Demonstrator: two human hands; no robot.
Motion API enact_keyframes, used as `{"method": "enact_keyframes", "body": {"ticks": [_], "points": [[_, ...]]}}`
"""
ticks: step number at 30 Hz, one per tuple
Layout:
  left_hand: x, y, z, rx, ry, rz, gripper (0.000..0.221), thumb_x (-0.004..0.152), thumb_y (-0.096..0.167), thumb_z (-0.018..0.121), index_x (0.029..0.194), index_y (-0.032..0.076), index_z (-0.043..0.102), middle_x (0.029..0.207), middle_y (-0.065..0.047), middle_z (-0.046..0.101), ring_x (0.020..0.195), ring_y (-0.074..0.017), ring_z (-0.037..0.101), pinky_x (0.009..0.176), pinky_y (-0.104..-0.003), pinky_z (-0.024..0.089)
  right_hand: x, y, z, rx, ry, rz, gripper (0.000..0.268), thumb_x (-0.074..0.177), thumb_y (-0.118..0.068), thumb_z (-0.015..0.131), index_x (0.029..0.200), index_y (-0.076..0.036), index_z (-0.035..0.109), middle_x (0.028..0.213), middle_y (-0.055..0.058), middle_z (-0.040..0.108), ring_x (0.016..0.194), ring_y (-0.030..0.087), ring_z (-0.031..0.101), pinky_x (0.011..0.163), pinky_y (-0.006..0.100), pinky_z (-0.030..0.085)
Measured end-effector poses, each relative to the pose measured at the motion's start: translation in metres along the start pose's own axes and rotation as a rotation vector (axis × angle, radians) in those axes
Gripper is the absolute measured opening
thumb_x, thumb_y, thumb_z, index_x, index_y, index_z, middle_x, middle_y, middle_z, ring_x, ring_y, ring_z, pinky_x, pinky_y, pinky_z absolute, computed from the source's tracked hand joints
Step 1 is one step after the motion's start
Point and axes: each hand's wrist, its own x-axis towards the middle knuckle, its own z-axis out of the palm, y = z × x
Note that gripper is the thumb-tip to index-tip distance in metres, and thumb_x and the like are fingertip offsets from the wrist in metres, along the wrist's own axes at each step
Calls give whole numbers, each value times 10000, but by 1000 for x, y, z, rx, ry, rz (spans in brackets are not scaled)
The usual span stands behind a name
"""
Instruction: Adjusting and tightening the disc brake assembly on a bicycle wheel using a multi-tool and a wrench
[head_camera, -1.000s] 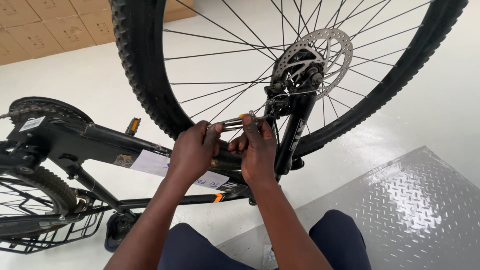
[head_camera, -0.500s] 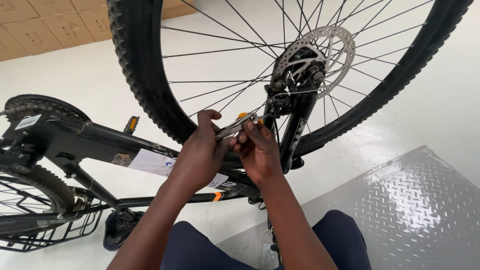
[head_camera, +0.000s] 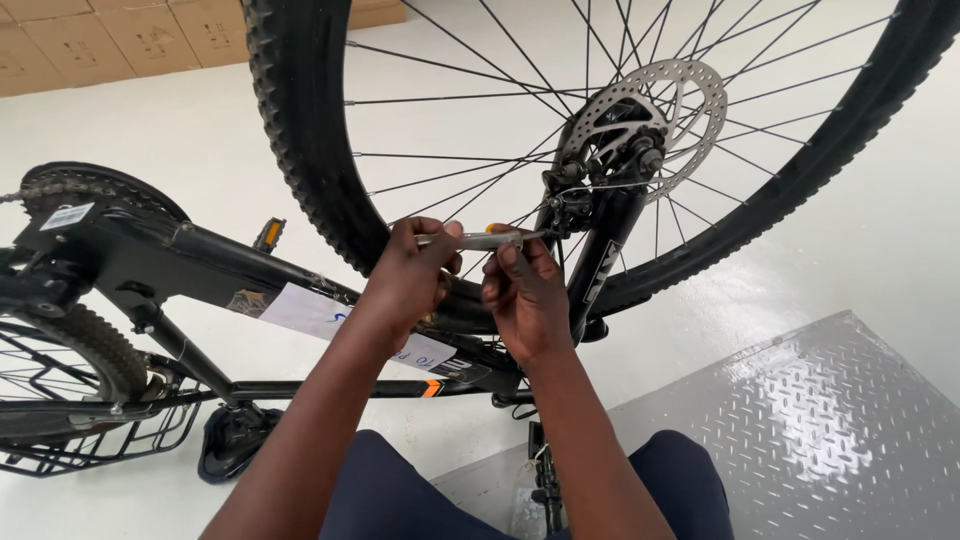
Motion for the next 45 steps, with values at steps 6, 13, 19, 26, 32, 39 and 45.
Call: {"method": "enact_keyframes", "body": {"ticks": [6, 13, 19, 26, 32, 39, 45], "points": [[-18, 3, -7, 354, 13, 270, 312, 1110, 332, 466, 1067, 45, 580, 719, -91, 677, 566, -163, 592, 521, -298, 493, 4, -1, 19, -3, 150, -58, 271, 979, -325, 747, 880, -134, 582, 632, 54, 543, 549, 228, 644, 526, 304, 506], [-8, -2, -7, 395, 128, 282, 357, 1054, 417, 587, 922, 99, 683, 636, -53, 686, 608, -194, 641, 641, -366, 547, -4, -8, 14, 127, 39, -46, 233, 989, -265, 684, 1175, -139, 621, 1027, 120, 716, 891, 307, 735, 739, 367, 606], [-12, 1, -5, 317, 82, 304, 335, 1080, 356, 555, 985, 62, 684, 685, -96, 697, 611, -188, 616, 578, -357, 530, -3, 2, 5, 412, 101, -92, 351, 967, -250, 708, 1293, -127, 666, 1177, 13, 717, 1023, 187, 663, 932, 321, 548], [-20, 8, 7, 246, 121, 246, 287, 1066, 278, 573, 1101, 3, 647, 752, -115, 668, 614, -160, 568, 537, -327, 496, 4, 7, 5, 727, 252, -86, 168, 938, -152, 753, 1101, -112, 746, 1130, 42, 770, 1031, 169, 698, 941, 315, 544], [-19, 1, 14, 76, 145, 205, 245, 1087, 227, 535, 1097, -1, 623, 755, -102, 615, 598, -146, 543, 512, -293, 466, 13, 18, -8, 749, 212, -126, 239, 926, -120, 762, 1161, -84, 737, 1213, 96, 752, 1057, 177, 701, 938, 314, 550], [-25, 9, 26, -79, 349, 180, 285, 1014, 282, 694, 870, 41, 643, 635, -99, 617, 487, -144, 533, 435, -268, 409, 20, 32, -23, 746, 212, -156, 265, 914, -60, 760, 1176, -53, 726, 1199, 150, 747, 1039, 208, 706, 917, 308, 566], [-18, 11, 25, 0, 578, 460, 278, 1018, 273, 732, 864, 87, 597, 588, -43, 550, 510, -110, 544, 513, -221, 427, 26, 37, -35, 771, 159, -141, 227, 935, -15, 731, 1156, -65, 735, 1194, 149, 720, 1027, 201, 661, 882, 273, 552]]}}
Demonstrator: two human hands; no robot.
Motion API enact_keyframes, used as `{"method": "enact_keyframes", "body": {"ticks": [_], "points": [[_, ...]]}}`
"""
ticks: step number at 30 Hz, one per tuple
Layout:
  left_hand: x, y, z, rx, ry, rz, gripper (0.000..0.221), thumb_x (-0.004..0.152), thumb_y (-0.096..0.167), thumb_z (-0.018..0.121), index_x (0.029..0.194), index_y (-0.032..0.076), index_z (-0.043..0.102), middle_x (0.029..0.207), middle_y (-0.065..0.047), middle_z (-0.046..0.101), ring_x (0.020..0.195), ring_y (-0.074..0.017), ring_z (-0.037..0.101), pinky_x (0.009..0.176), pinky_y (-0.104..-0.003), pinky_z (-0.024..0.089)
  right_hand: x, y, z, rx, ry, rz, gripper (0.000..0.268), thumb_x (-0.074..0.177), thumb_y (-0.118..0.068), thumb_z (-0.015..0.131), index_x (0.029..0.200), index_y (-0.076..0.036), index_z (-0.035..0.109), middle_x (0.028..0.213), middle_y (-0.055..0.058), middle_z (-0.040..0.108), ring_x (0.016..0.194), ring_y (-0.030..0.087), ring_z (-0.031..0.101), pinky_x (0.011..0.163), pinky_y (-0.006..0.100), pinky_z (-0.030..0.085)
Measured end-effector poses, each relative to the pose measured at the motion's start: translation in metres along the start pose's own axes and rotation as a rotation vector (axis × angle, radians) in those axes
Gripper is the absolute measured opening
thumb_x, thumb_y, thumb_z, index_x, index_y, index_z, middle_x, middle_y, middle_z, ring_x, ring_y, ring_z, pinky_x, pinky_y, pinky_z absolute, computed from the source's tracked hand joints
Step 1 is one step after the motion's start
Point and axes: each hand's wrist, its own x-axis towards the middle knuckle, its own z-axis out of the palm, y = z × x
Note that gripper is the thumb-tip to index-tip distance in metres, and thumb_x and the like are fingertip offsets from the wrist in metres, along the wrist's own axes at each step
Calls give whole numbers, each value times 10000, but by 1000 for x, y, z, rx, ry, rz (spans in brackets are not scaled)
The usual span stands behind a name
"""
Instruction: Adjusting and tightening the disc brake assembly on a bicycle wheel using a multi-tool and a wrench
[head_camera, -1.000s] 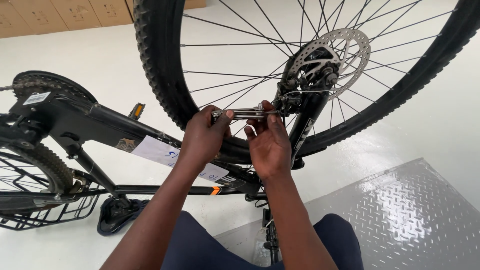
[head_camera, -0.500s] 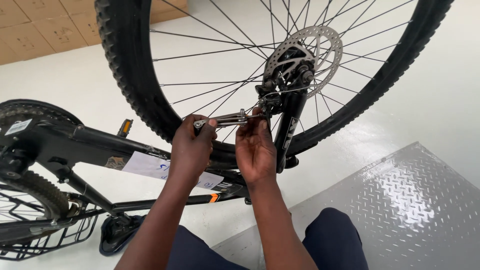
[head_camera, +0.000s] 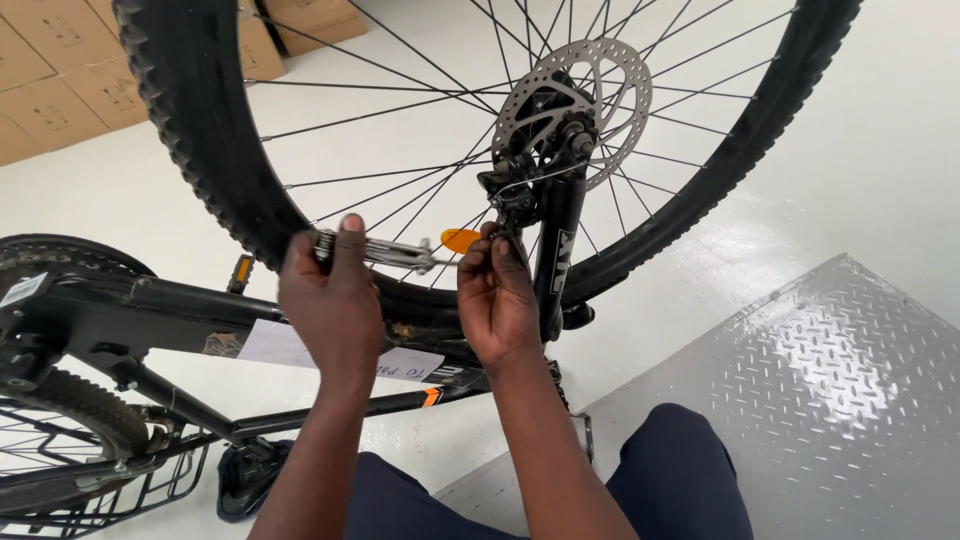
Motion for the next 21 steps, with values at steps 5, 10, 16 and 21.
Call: {"method": "enact_keyframes", "body": {"ticks": [5, 10, 16, 21], "points": [[7, -15, -13, -21, -17, 85, 322, 1037, 356, 730, 857, 120, 604, 631, -26, 568, 581, -94, 598, 583, -232, 512, 6, 1, -9, 16, -19, 8, 247, 955, -20, 710, 1196, -71, 728, 1209, 154, 711, 1050, 200, 655, 903, 260, 548], [-2, -13, -12, -182, -54, -1, 314, 1018, 397, 691, 876, 135, 591, 697, -69, 662, 692, -130, 706, 656, -276, 622, -2, -2, 5, 44, 0, 36, 206, 954, 8, 697, 1153, -40, 722, 1183, 167, 709, 1044, 198, 660, 879, 242, 562], [-7, -32, -15, -351, -119, -202, 221, 1037, 355, 645, 953, 156, 599, 817, -62, 688, 797, -196, 741, 744, -395, 682, -5, -6, 6, 90, 12, 96, 224, 972, 23, 664, 1192, -4, 693, 1213, 172, 690, 1063, 197, 667, 866, 236, 581], [-7, -41, -17, -422, -98, -320, 223, 997, 346, 686, 966, 142, 600, 832, -67, 663, 719, -211, 742, 624, -379, 692, -9, 0, 16, 167, 0, 156, 183, 963, 36, 664, 1145, 26, 683, 1184, 180, 679, 1069, 213, 681, 861, 197, 597]]}}
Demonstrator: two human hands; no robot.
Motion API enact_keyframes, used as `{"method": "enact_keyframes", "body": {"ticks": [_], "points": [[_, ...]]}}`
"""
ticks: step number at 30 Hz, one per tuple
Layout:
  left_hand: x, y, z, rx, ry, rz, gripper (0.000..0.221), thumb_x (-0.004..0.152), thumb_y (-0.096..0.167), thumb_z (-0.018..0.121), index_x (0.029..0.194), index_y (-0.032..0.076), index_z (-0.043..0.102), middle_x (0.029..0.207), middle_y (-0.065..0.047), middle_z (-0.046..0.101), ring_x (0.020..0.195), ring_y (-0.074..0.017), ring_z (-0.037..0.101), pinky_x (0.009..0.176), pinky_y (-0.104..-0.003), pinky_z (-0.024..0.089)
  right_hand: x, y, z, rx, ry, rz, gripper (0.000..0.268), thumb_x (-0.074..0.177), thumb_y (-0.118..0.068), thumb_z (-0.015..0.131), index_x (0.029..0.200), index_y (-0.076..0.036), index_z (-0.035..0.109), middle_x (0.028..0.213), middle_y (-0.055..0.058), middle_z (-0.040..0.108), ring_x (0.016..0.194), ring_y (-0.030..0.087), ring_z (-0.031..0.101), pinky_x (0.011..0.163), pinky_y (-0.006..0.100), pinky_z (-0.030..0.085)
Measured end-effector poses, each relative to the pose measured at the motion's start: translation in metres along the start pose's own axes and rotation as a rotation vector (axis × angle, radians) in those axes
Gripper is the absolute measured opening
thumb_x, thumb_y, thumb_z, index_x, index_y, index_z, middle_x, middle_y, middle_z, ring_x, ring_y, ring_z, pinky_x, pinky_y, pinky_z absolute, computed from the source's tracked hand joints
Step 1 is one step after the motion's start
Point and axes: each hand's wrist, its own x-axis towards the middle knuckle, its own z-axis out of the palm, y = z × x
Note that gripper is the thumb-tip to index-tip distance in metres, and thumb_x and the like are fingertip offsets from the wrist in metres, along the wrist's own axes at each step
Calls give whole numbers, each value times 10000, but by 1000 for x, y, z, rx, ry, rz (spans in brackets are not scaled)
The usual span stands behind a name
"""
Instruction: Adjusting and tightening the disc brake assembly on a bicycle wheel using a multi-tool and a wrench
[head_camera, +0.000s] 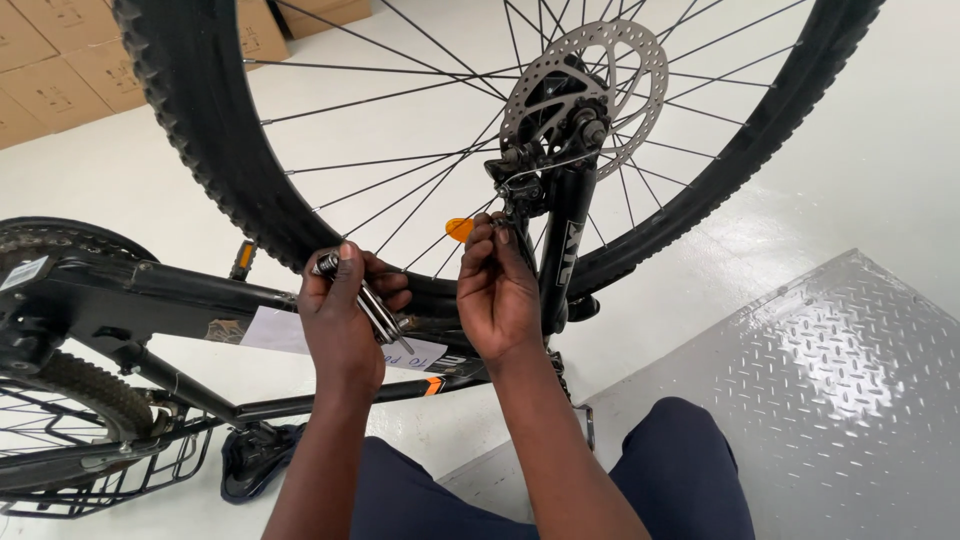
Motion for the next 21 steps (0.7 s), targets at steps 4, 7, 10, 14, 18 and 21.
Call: {"method": "enact_keyframes", "body": {"ticks": [4, 7, 10, 14, 18, 21], "points": [[-4, 4, 0, 31, 15, 10, 218, 1001, 341, 677, 958, 141, 601, 830, -82, 654, 706, -222, 739, 626, -380, 692, -7, -2, -7, -113, 13, -7, 191, 972, 22, 658, 1161, 18, 689, 1194, 175, 684, 1084, 203, 676, 880, 196, 587], [-3, 0, -6, 38, 4, -3, 217, 1005, 335, 675, 968, 136, 598, 829, -80, 644, 702, -220, 737, 616, -367, 691, -29, -4, -5, -270, 34, -18, 171, 969, 15, 657, 1138, -4, 675, 1184, 199, 681, 1081, 229, 676, 883, 228, 589], [0, -15, -23, 15, -53, -41, 211, 1010, 349, 674, 983, 150, 609, 838, -99, 664, 725, -251, 747, 625, -393, 697, -59, -22, -22, -474, 88, 55, 200, 968, -17, 649, 1168, -18, 654, 1166, 214, 678, 1077, 248, 671, 884, 268, 592], [-13, -19, -47, 90, -69, -75, 225, 1015, 370, 659, 997, 152, 609, 842, -82, 670, 748, -237, 755, 663, -392, 701, -104, -65, -51, -671, 237, 160, 272, 911, 62, 575, 1171, -1, 629, 1090, 206, 686, 972, 256, 674, 834, 303, 570], [-14, -29, -79, 117, -38, -104, 218, 1008, 348, 672, 990, 137, 621, 817, -88, 676, 720, -242, 753, 634, -388, 693, -130, -124, -84, -831, 426, 180, 268, 918, 20, 530, 1161, -38, 627, 1047, 139, 671, 911, 215, 639, 775, 293, 515], [-17, -35, -95, 137, -13, -123, 183, 1037, 289, 651, 997, 113, 618, 809, -100, 643, 643, -217, 697, 567, -343, 650, -140, -163, -112, -907, 532, 175, 198, 959, -5, 513, 1123, -41, 619, 978, 118, 647, 853, 194, 610, 744, 287, 498]]}}
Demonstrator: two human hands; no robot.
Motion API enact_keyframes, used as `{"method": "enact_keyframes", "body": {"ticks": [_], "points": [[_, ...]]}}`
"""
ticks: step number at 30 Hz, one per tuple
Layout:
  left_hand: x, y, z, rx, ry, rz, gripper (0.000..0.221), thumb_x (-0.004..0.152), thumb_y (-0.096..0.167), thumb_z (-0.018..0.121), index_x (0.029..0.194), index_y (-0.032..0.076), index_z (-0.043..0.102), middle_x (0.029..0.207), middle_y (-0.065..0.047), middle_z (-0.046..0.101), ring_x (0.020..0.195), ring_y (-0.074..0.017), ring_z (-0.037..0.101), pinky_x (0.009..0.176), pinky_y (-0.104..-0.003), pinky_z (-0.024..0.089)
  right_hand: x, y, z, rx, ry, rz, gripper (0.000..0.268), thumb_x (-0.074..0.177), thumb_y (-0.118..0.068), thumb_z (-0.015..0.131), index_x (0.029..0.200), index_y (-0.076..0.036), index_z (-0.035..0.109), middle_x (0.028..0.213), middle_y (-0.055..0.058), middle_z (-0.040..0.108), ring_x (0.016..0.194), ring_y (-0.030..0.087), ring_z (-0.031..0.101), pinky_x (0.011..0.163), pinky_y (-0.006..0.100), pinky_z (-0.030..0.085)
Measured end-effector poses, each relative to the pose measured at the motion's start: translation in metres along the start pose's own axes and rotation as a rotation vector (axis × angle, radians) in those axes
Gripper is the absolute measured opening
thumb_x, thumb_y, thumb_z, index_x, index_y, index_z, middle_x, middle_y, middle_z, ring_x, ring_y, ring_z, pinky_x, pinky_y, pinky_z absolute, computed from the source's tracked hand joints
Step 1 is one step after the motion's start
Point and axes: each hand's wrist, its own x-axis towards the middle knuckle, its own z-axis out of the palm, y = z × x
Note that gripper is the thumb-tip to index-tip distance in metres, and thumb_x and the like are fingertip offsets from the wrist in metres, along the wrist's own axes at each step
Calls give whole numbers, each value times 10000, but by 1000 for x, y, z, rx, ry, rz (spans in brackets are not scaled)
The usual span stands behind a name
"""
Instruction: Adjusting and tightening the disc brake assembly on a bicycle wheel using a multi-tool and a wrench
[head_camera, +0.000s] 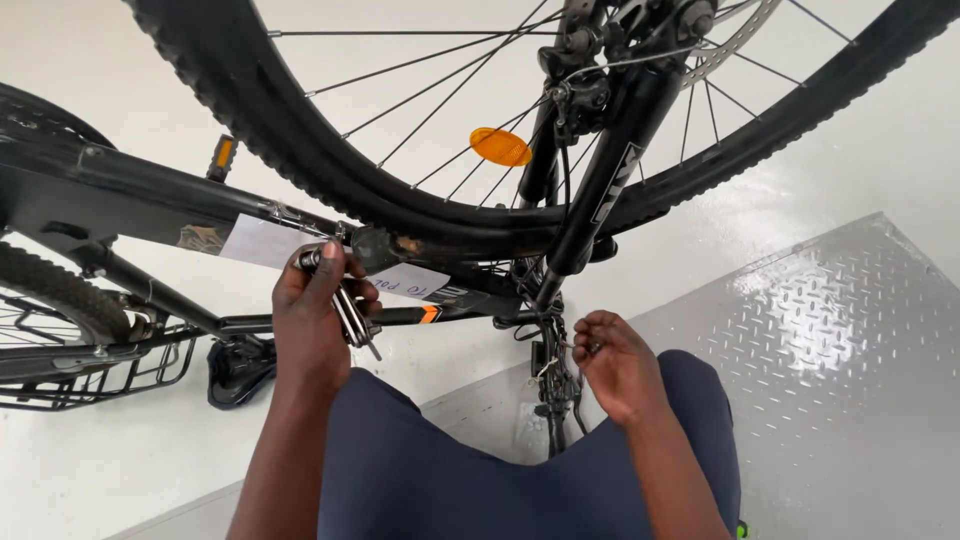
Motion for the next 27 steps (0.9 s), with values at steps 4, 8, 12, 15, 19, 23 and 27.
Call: {"method": "enact_keyframes", "body": {"ticks": [4, 8, 12, 15, 19, 23, 27], "points": [[0, -4, -10, 44, -16, 10, 139, 1034, 238, 676, 991, 119, 618, 794, -78, 623, 606, -172, 652, 531, -309, 622, 3, -3, -19, 21, 120, 16, 97, 979, -95, 546, 1048, -76, 613, 899, 78, 608, 832, 177, 588, 722, 253, 479], [-4, -5, -30, 42, 33, 18, 138, 1028, 205, 673, 1054, 105, 583, 788, -77, 573, 560, -156, 597, 499, -288, 583, 12, 5, -39, 10, 182, 40, 85, 977, -105, 550, 1042, -84, 601, 885, 61, 583, 820, 172, 576, 702, 257, 477], [-15, -10, -74, 52, 208, 10, 130, 1046, 194, 668, 1098, 131, 566, 803, -73, 538, 547, -146, 558, 519, -269, 559, 13, 11, -41, -4, 229, 45, 92, 973, -100, 560, 1057, -74, 589, 887, 67, 587, 825, 175, 596, 715, 255, 491], [-21, -15, -112, 62, 369, -61, 89, 1036, 176, 659, 999, 173, 578, 766, -4, 526, 580, -101, 478, 512, -265, 424, 22, 22, -55, 50, 271, -19, 6, 933, -87, 598, 933, -81, 595, 923, 91, 576, 839, 206, 555, 757, 323, 491], [-44, -25, -140, 356, 534, -161, 76, 1074, 167, 618, 1072, 127, 553, 783, -27, 495, 630, -131, 476, 541, -287, 432, 28, 28, -51, 21, 185, 15, 59, 891, -63, 615, 845, -71, 579, 892, 112, 576, 835, 245, 567, 807, 363, 511], [-68, -110, -209, 590, 531, -476, 269, 1067, 249, 638, 886, 63, 570, 709, -111, 542, 620, -245, 480, 565, -399, 383, 38, 51, -19, -235, 309, 141, 129, 975, 14, 587, 1099, 43, 571, 999, 249, 625, 972, 387, 666, 929, 421, 577], [-105, -187, -235, 740, 523, -725, 354, 973, 234, 675, 1214, -21, 719, 757, -212, 682, 605, -263, 549, 599, -388, 443, 52, 106, 8, -555, 302, 470, 251, 1069, -57, 458, 1276, 69, 527, 1051, 209, 550, 986, 335, 606, 960, 426, 577]]}}
